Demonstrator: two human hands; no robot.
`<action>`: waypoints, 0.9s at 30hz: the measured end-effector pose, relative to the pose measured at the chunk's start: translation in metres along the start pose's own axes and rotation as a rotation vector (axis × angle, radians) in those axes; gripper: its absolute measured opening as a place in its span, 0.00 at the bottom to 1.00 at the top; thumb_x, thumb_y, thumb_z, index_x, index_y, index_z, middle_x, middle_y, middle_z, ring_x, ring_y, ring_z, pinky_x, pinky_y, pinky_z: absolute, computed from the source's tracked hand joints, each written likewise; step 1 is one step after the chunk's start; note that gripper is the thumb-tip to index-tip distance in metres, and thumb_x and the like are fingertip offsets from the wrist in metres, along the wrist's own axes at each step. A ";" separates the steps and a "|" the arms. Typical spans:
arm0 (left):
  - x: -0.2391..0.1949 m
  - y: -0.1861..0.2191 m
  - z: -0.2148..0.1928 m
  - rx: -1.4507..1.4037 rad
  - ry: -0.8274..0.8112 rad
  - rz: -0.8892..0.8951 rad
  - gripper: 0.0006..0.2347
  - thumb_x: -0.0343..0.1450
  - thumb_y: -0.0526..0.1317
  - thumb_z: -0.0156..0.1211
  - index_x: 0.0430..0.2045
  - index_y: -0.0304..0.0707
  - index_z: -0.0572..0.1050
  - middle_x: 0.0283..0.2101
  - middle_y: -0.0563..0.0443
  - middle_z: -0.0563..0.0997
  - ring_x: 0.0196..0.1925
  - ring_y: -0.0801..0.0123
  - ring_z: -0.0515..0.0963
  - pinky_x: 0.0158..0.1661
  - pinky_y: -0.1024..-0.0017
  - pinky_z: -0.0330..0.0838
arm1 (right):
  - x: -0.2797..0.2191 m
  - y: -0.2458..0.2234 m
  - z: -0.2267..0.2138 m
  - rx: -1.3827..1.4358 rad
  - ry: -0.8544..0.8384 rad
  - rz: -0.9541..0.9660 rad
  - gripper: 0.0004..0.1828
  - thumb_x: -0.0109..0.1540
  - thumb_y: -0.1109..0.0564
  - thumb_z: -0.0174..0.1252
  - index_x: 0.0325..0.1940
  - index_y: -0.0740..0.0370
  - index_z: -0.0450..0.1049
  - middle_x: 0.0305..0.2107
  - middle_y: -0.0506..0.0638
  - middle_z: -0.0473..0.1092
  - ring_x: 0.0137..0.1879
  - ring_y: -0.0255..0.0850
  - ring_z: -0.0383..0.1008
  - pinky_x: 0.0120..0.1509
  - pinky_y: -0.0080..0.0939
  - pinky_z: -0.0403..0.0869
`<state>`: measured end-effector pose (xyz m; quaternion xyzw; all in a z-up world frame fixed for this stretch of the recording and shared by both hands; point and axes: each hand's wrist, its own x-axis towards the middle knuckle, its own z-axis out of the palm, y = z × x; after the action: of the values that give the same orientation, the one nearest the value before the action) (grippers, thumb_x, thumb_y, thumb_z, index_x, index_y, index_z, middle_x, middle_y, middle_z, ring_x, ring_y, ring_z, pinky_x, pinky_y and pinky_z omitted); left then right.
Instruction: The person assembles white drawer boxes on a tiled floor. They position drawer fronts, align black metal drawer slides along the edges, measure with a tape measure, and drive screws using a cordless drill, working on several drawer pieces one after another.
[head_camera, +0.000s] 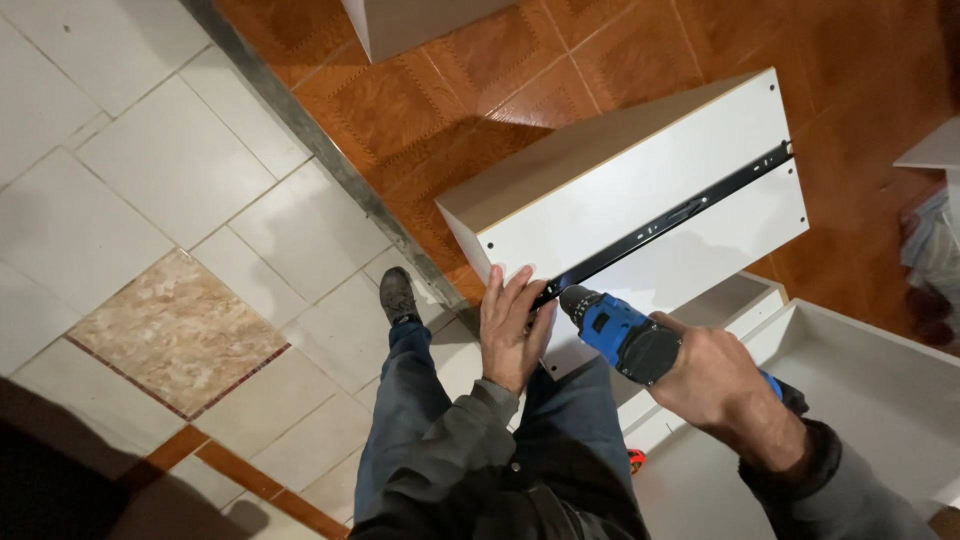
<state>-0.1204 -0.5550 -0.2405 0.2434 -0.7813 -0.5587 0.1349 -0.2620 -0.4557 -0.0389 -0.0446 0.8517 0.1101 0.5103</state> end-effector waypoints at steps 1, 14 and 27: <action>0.000 0.000 0.000 -0.007 0.011 0.009 0.14 0.71 0.38 0.68 0.50 0.39 0.79 0.64 0.47 0.76 0.75 0.41 0.63 0.69 0.50 0.61 | 0.000 -0.001 0.000 0.005 -0.010 0.010 0.31 0.57 0.57 0.63 0.65 0.60 0.67 0.28 0.56 0.80 0.32 0.47 0.84 0.42 0.45 0.83; -0.001 -0.004 0.002 -0.006 0.025 0.034 0.13 0.71 0.38 0.68 0.50 0.39 0.80 0.63 0.47 0.77 0.74 0.40 0.64 0.68 0.51 0.62 | 0.001 -0.007 -0.016 -0.029 -0.012 -0.032 0.31 0.58 0.55 0.62 0.65 0.57 0.65 0.23 0.58 0.79 0.27 0.48 0.82 0.38 0.46 0.82; 0.018 -0.016 -0.044 0.111 -0.138 0.157 0.23 0.70 0.46 0.71 0.58 0.37 0.73 0.65 0.46 0.73 0.74 0.45 0.62 0.70 0.44 0.53 | -0.020 0.016 0.012 0.095 0.059 -0.071 0.35 0.54 0.57 0.62 0.66 0.52 0.70 0.23 0.63 0.78 0.29 0.55 0.83 0.39 0.48 0.81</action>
<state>-0.1105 -0.6038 -0.2416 0.1497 -0.8351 -0.5177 0.1105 -0.2450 -0.4384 -0.0247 -0.0538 0.8685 0.0499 0.4903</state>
